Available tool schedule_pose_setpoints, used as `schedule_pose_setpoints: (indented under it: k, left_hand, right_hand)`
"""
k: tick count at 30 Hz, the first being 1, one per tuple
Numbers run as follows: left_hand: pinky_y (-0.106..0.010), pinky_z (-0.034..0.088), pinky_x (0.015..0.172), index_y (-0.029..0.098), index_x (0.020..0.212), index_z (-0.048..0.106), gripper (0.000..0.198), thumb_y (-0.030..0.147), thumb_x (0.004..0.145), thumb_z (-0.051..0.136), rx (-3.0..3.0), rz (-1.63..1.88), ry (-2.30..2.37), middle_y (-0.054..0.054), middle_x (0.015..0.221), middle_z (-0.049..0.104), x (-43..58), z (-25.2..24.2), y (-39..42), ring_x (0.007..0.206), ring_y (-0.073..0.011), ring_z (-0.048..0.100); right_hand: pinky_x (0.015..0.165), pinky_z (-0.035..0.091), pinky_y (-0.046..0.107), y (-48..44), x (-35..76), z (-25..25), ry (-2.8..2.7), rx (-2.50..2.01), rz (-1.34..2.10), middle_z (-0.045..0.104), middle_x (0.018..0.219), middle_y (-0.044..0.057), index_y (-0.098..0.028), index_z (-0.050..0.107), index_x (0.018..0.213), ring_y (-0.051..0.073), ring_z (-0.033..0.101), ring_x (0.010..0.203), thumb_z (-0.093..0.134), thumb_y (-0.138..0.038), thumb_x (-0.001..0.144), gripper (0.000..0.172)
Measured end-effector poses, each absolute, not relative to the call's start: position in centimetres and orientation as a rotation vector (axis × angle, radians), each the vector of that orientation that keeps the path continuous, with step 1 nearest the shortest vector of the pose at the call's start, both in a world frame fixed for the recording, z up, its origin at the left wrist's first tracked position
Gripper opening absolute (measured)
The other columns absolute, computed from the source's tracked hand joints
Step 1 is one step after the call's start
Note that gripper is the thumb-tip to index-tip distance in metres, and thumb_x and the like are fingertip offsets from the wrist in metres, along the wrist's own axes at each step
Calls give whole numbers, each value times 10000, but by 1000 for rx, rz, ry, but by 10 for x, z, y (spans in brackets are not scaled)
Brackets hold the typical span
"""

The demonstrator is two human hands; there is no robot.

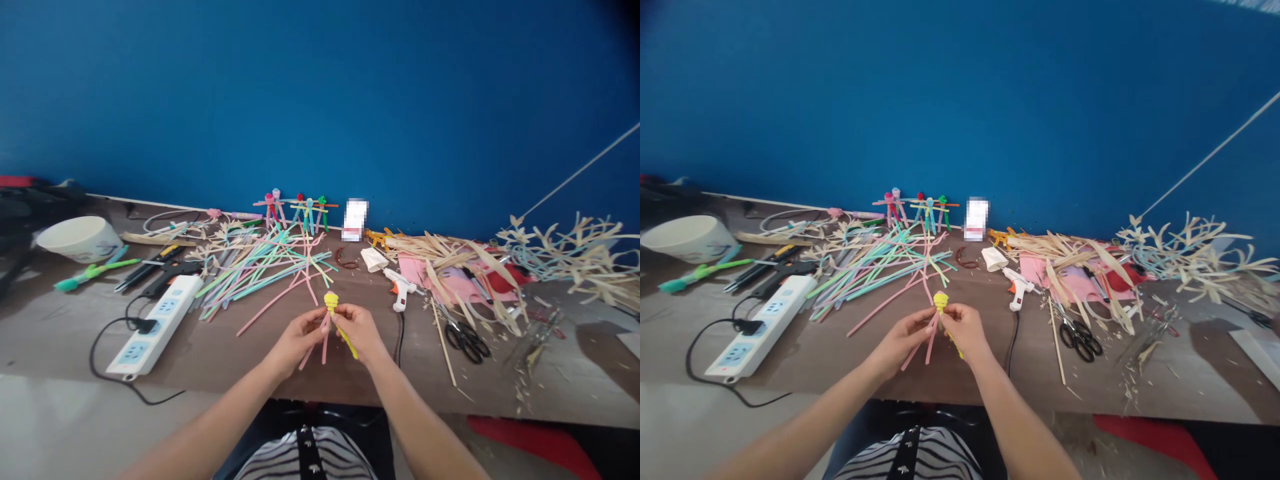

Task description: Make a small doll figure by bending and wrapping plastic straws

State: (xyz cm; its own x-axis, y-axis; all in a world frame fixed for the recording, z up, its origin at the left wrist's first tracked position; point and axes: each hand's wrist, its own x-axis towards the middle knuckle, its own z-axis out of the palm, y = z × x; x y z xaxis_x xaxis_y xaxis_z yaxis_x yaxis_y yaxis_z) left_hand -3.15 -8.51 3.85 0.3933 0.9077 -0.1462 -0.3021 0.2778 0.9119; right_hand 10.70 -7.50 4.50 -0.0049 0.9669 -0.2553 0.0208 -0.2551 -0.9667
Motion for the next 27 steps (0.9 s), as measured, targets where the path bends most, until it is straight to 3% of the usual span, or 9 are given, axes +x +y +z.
schedule_pose_setpoints:
  k: [6, 9, 11, 14, 19, 22, 24, 27]
  left_hand:
    - [-308, 414, 805, 117, 871, 667, 290, 338, 713, 565, 1086, 1062, 1017, -56, 785, 669, -24, 38, -80, 815, -202, 575]
    - [-268, 440, 638, 117, 835, 667, 308, 372, 693, 571, 1065, 1042, 1092, -33, 602, 626, -23, 34, -80, 661, -179, 572]
    - [-225, 394, 499, 112, 816, 654, 323, 394, 678, 578, 996, 1028, 1118, -6, 502, 560, -22, 33, -80, 535, -144, 529]
    - [-191, 330, 447, 115, 737, 621, 284, 383, 646, 610, 870, 1061, 1072, 23, 491, 513, -23, 34, -78, 461, -90, 456]
    - [-168, 297, 450, 128, 607, 552, 242, 347, 611, 655, 780, 992, 959, 42, 493, 474, -35, 45, -74, 439, -46, 373]
    - [-158, 260, 423, 121, 609, 549, 256, 351, 618, 660, 794, 877, 917, 42, 501, 470, -41, 53, -73, 423, -30, 343]
    - [-157, 251, 414, 123, 623, 548, 254, 353, 628, 656, 792, 832, 889, 41, 515, 475, -43, 57, -73, 420, -27, 346]
    - [-160, 235, 392, 135, 632, 541, 240, 352, 652, 640, 790, 791, 863, 59, 474, 432, -41, 61, -76, 387, -24, 316]
  right_hand:
    - [484, 422, 221, -85, 98, 34, -1287, -1389, 1146, 580, 623, 11, -150, 578, 753, 104, 507, 496, 552, -302, 683, 170]
    - [515, 432, 227, -91, 93, 35, -1383, -1429, 1008, 593, 644, 12, -165, 565, 761, 115, 529, 522, 529, -311, 714, 158]
    - [516, 426, 223, -95, 92, 37, -1441, -1460, 954, 594, 644, 9, -169, 568, 770, 115, 529, 523, 525, -305, 722, 151]
    - [508, 413, 219, -99, 95, 46, -1550, -1504, 916, 592, 642, 5, -177, 591, 823, 113, 518, 515, 546, -310, 713, 179]
    - [552, 397, 226, -95, 120, 76, -1688, -1495, 700, 589, 634, 17, -175, 599, 725, 124, 521, 572, 493, -299, 768, 170]
    - [608, 409, 241, -84, 135, 94, -1735, -1424, 602, 588, 728, 31, -170, 607, 799, 134, 532, 647, 482, -249, 769, 150]
    - [717, 417, 268, -79, 139, 103, -1838, -1338, 665, 583, 875, 39, -190, 588, 946, 153, 542, 796, 526, -212, 730, 226]
    - [880, 358, 303, -76, 136, 109, -2008, -1210, 796, 526, 1077, 43, -225, 486, 1135, 166, 484, 1001, 581, -160, 663, 486]
